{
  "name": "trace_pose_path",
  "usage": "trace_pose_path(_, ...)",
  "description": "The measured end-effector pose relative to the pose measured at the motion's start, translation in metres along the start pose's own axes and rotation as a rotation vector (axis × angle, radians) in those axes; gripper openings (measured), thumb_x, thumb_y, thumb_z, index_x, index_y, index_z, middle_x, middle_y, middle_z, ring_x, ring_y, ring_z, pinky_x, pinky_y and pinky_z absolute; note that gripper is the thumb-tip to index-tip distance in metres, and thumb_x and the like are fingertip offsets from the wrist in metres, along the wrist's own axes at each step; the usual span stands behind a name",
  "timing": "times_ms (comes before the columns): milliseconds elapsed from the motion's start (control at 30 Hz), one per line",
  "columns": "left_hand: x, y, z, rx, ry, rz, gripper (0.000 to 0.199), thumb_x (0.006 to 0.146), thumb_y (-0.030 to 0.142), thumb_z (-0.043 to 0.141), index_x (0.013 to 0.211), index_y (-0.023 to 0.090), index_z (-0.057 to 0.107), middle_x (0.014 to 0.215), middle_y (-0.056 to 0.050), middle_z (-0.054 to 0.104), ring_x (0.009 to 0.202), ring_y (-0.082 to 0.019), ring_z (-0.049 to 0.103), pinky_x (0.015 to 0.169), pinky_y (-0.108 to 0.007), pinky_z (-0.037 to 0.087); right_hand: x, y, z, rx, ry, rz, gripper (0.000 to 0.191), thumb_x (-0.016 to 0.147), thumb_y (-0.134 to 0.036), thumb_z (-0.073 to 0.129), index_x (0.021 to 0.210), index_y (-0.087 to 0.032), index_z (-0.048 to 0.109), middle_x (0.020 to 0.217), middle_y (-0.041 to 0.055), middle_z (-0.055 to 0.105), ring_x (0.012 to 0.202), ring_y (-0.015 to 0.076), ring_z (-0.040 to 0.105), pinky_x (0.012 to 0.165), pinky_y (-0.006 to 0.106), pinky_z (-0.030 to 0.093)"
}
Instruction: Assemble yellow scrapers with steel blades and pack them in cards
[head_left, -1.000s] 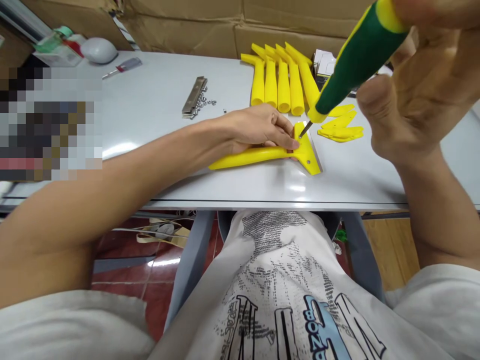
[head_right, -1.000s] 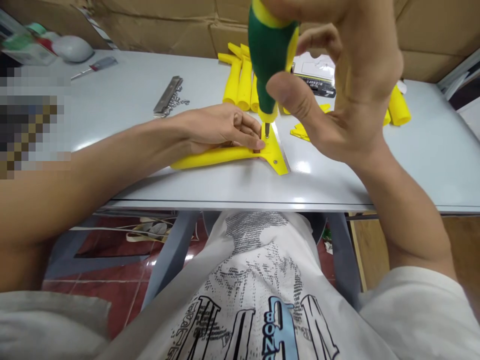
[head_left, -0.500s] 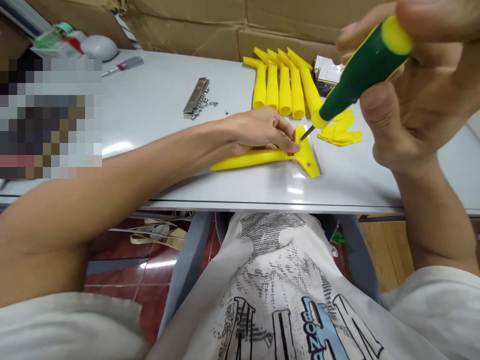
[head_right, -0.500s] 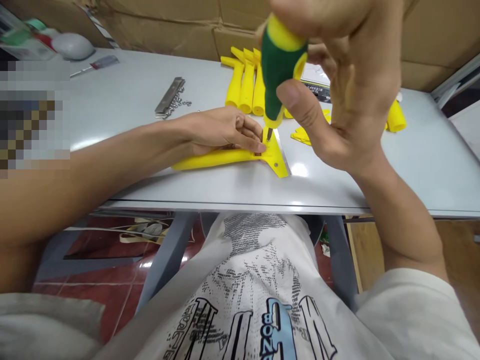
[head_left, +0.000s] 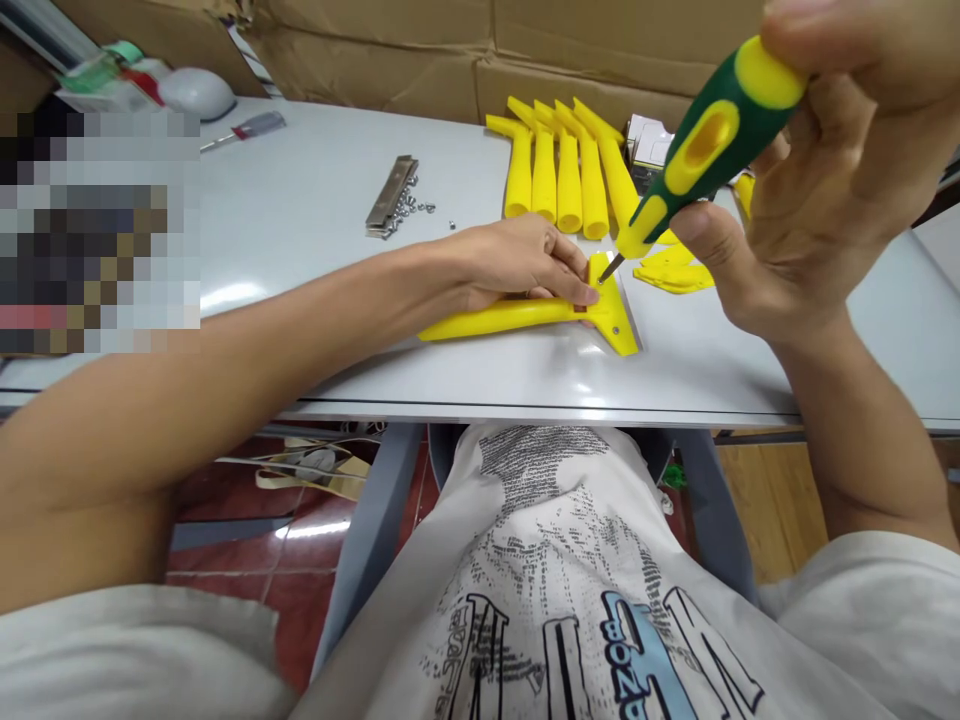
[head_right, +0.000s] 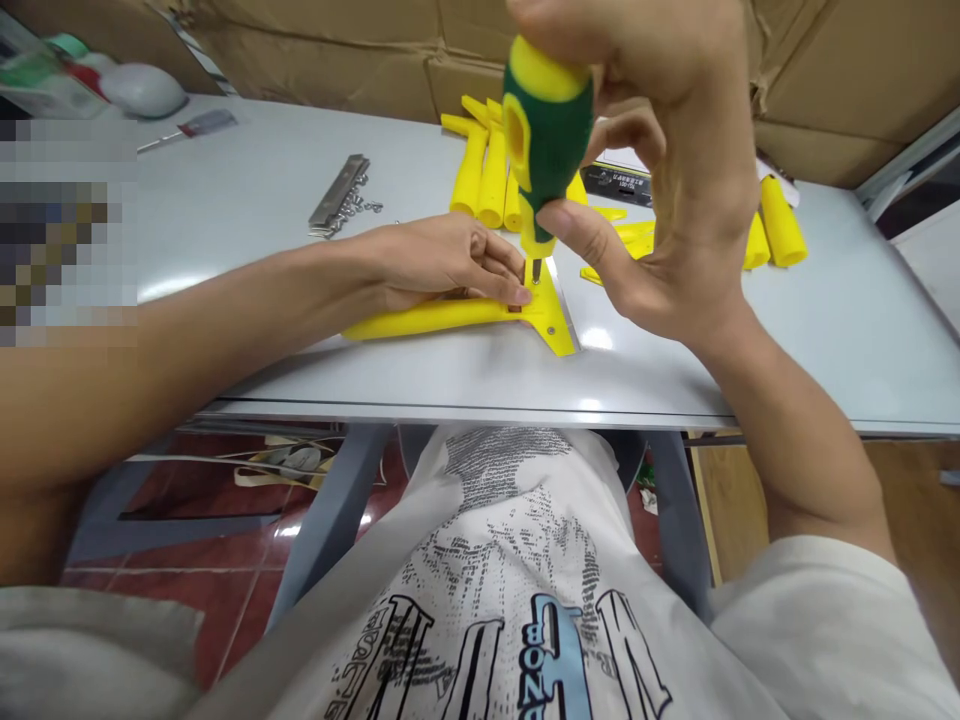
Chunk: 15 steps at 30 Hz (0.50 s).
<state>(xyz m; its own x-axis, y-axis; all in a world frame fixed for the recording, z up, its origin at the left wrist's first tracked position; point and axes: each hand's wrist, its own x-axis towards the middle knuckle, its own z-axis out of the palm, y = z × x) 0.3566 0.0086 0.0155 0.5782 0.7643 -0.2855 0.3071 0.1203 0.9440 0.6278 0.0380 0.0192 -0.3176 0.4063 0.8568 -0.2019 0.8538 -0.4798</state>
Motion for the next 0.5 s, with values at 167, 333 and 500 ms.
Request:
trace_pose_path(167,0.000,0.001,0.000,0.009,0.016,0.004,0.028,0.071,0.025,0.106,0.078,0.020,0.079,0.095,-0.005,0.084,0.106,-0.026,0.082,0.096,-0.036,0.061,-0.003,-0.009,0.038,-0.076,-0.038,0.139,0.100,0.107,-0.104,0.024,0.167,-0.038,0.069,0.179,-0.0074,0.064,0.169,0.0357,0.060,0.088,0.022,0.072)
trace_pose_path(333,0.001,0.001,-0.001,0.022,0.001,0.009,0.030,0.070,0.028,0.106,0.076,0.021,0.078,0.091,-0.005,0.083,0.105,-0.026,0.082,0.097,-0.036,0.061,-0.011,-0.019,0.046,-0.144,-0.091,0.178,0.101,0.106,-0.105,0.039,0.181,-0.039,0.052,0.180,-0.0035,0.063,0.166,0.0367,0.064,0.092,0.025,0.076)
trace_pose_path(500,0.001,0.000,-0.002,0.074,0.030,0.015,0.029,0.072,0.031,0.106,0.078,0.021,0.080,0.090,-0.005,0.082,0.101,-0.026,0.081,0.097,-0.036,0.060,-0.004,-0.008,0.030,-0.309,-0.177,-0.027,0.095,0.109,-0.083,0.072,0.187,-0.041,0.038,0.162,-0.0030,0.077,0.139,0.0275,0.085,0.091,0.025,0.078)
